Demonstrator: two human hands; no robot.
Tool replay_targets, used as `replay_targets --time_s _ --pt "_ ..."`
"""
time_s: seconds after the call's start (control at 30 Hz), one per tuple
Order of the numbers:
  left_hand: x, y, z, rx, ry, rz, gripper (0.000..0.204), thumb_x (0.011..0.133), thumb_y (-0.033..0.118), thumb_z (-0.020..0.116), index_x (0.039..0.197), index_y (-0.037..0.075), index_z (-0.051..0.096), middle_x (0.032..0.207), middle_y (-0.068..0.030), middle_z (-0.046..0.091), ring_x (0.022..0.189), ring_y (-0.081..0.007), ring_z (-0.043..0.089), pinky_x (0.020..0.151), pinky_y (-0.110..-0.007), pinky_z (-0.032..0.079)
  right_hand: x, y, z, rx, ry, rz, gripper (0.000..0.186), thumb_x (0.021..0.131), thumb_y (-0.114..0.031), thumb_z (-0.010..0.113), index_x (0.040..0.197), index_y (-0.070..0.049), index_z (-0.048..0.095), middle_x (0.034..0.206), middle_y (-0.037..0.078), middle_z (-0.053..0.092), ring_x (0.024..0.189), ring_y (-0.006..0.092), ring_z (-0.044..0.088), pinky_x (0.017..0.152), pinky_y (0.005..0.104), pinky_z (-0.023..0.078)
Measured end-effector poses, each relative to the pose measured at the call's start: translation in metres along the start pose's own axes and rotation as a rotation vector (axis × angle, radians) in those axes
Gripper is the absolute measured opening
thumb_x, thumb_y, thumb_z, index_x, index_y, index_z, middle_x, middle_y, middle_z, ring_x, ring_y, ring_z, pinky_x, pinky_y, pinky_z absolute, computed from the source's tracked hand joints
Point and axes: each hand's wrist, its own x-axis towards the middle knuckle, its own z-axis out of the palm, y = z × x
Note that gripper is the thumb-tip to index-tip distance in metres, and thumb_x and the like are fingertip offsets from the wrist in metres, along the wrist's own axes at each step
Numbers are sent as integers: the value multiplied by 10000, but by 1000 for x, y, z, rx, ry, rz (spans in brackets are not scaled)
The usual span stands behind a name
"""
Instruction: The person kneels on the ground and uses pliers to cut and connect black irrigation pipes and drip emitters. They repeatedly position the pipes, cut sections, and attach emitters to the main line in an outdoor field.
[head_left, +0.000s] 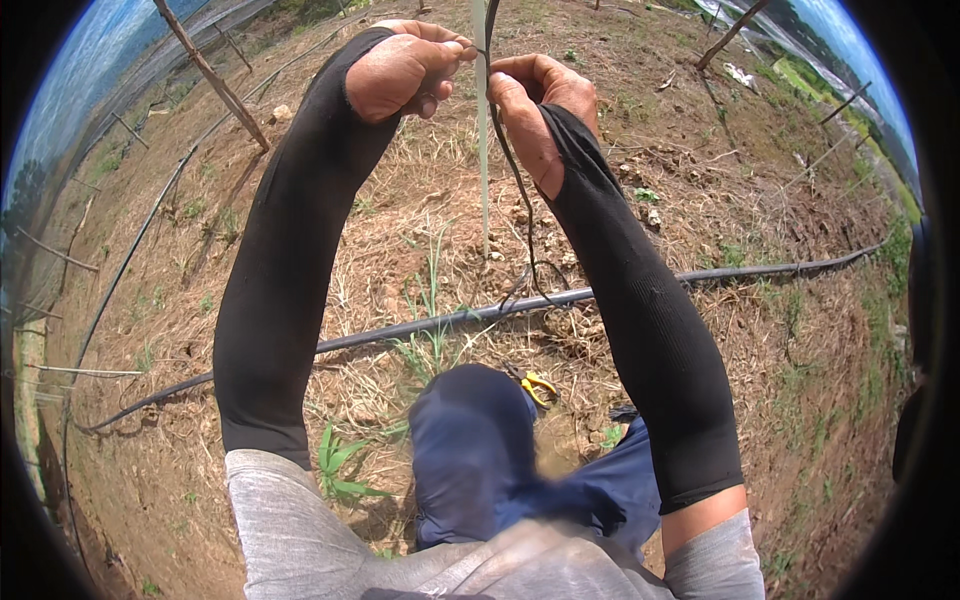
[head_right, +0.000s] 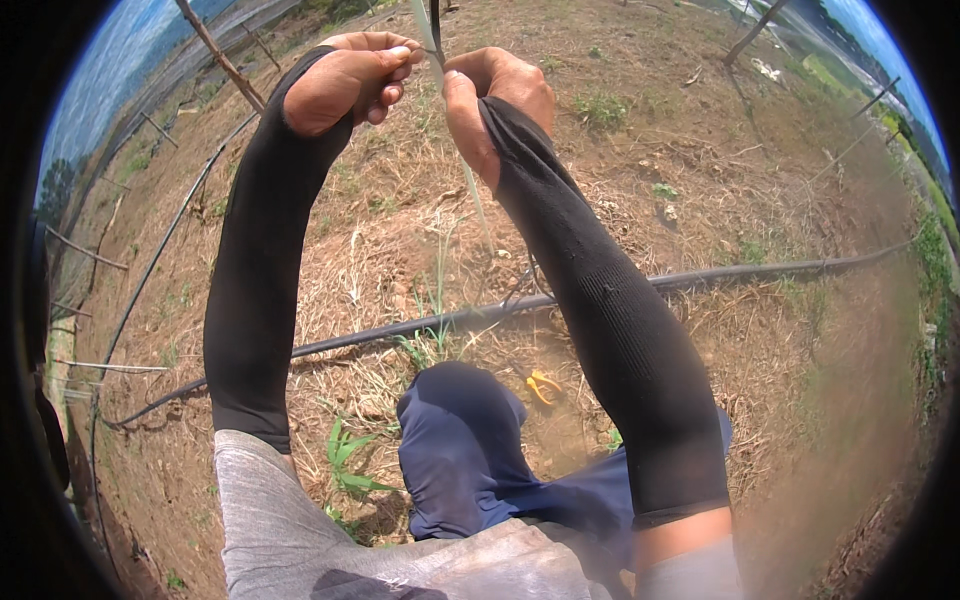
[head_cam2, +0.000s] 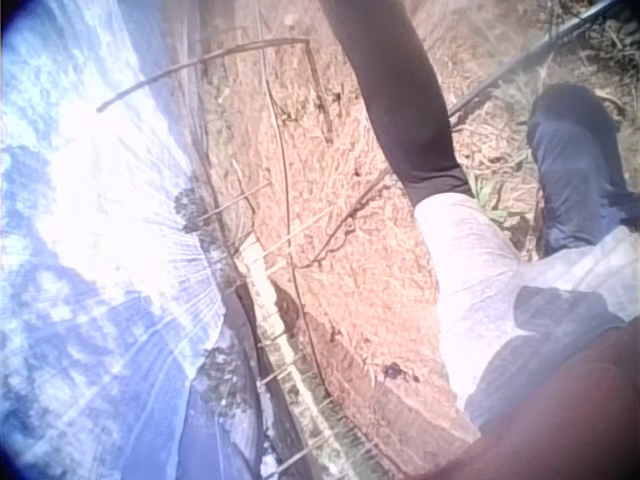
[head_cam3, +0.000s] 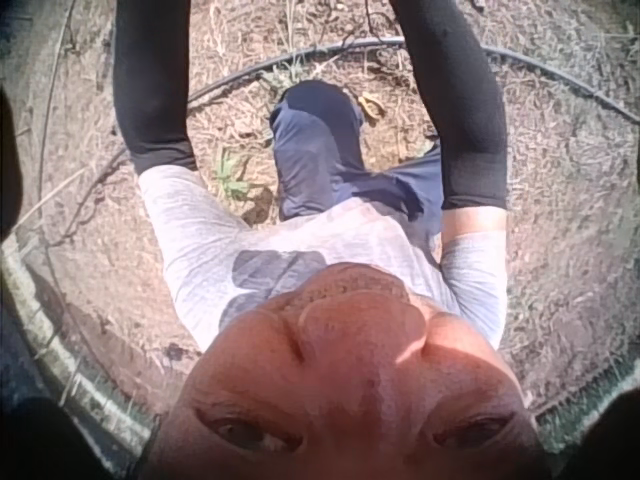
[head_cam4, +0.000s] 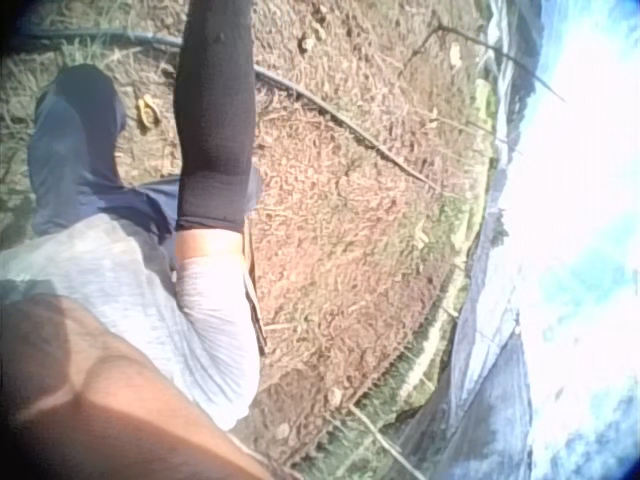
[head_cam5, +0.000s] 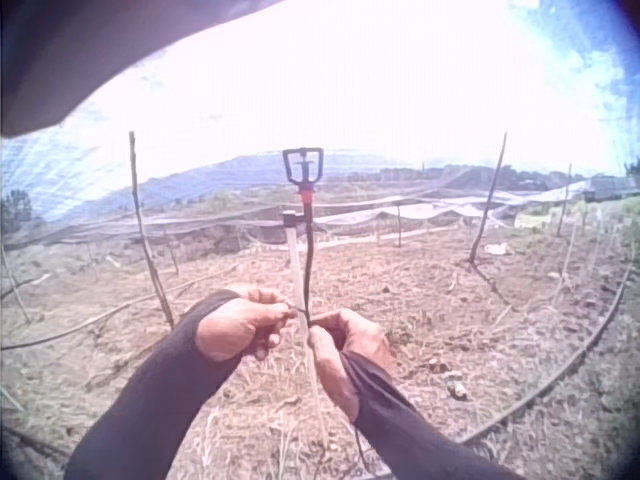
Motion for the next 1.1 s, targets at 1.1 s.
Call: replay_targets --time_s 1.1 --pt "-1 -55 58 -30 640 503 222 910 232 638 980 22 655 875 -74 686 761 -123 664 698 -256 547 20 -11 -5 -90 127 -488 84 800 -70 695 864 -57 643 828 71 638 752 176 654 685 288 522"
